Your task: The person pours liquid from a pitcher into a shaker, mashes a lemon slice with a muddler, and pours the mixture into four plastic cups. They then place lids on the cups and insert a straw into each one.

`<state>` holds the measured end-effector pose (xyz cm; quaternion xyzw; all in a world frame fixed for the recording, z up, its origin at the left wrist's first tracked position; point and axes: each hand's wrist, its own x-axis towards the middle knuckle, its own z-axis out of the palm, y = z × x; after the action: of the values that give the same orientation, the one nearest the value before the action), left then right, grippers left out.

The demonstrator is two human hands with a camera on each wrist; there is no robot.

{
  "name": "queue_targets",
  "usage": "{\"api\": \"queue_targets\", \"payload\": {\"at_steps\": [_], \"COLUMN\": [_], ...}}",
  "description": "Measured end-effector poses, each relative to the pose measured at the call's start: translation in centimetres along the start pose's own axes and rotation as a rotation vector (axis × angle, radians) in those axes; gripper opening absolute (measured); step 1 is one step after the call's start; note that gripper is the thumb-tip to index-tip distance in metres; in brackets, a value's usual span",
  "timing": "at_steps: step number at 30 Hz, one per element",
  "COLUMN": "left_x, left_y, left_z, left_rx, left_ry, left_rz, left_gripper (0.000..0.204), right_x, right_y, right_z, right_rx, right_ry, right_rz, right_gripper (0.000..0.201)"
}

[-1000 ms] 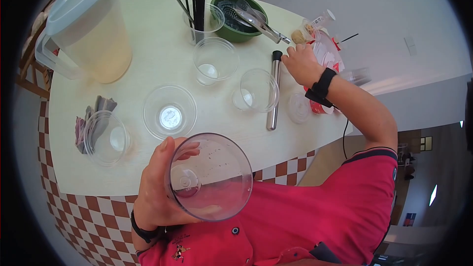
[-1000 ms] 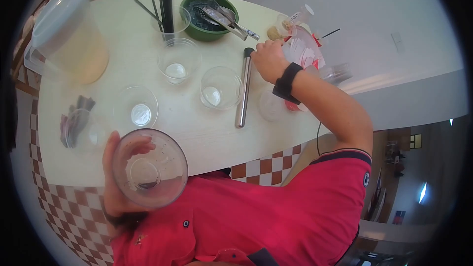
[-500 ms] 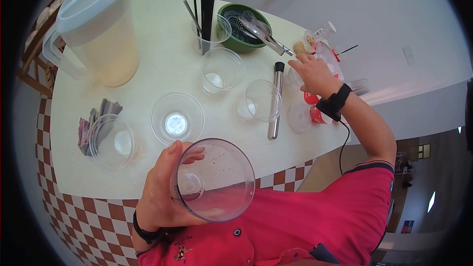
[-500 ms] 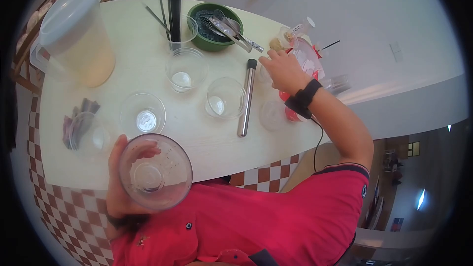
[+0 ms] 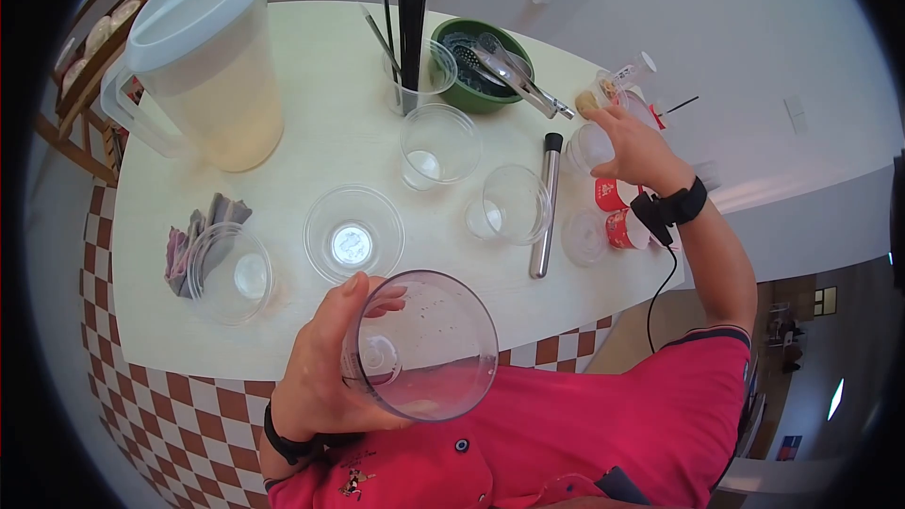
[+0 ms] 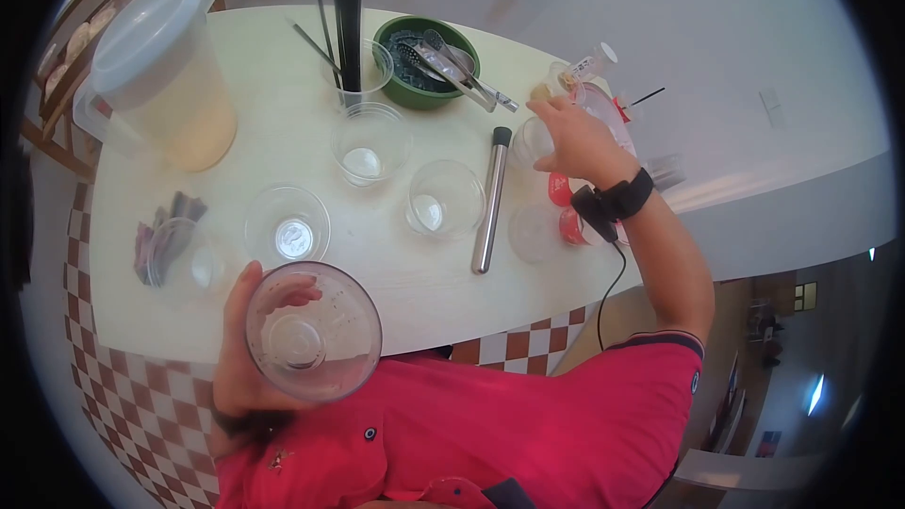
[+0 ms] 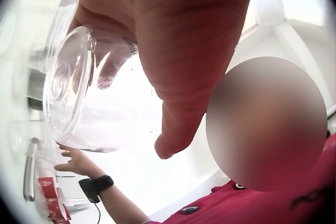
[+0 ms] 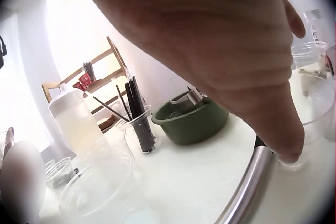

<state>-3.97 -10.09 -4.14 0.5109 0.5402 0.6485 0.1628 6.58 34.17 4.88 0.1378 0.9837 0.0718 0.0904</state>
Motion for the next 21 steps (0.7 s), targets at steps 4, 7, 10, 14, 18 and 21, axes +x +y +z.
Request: {"api": "queue_targets", "payload": {"at_steps": [4,7,10,14,18,21], "left_x": [0.4,0.6,0.5,-0.3,-0.7,-0.5], "left_y": [0.0,0.1,0.3,0.7,1.0,1.0], "left_z": [0.2,0.4,0.7,0.5,0.3,0.3], "left_rx": [0.017,0.034,0.072,0.112,0.132,0.124], "left_ry": [0.002,-0.021,-0.006,0.019,0.042,0.029], "left_rz": [0.028,0.016,0.016,-0.016,-0.021,-0.024], "left_gripper": [0.134,0.134,0.135,0.136,0.135,0.134], "right_x": [1.5,4.7,8.4,12.3,14.1,14.2], "right_y": [-1.0,-1.6,-3.3,-4.7,-4.1,-3.2], "right_z": [-2.5,-1.0,0.1,1.7,0.8,1.0], "right_rx": [0.149,0.207,0.209,0.055,0.175,0.169], "right_ry": [0.163,0.279,0.199,0.117,-0.082,-0.023], "right_rz": [0.078,0.066,0.078,0.126,0.138,0.099], "right_gripper": [0.063,0.06,0.061,0.059,0.05,0.048]}}
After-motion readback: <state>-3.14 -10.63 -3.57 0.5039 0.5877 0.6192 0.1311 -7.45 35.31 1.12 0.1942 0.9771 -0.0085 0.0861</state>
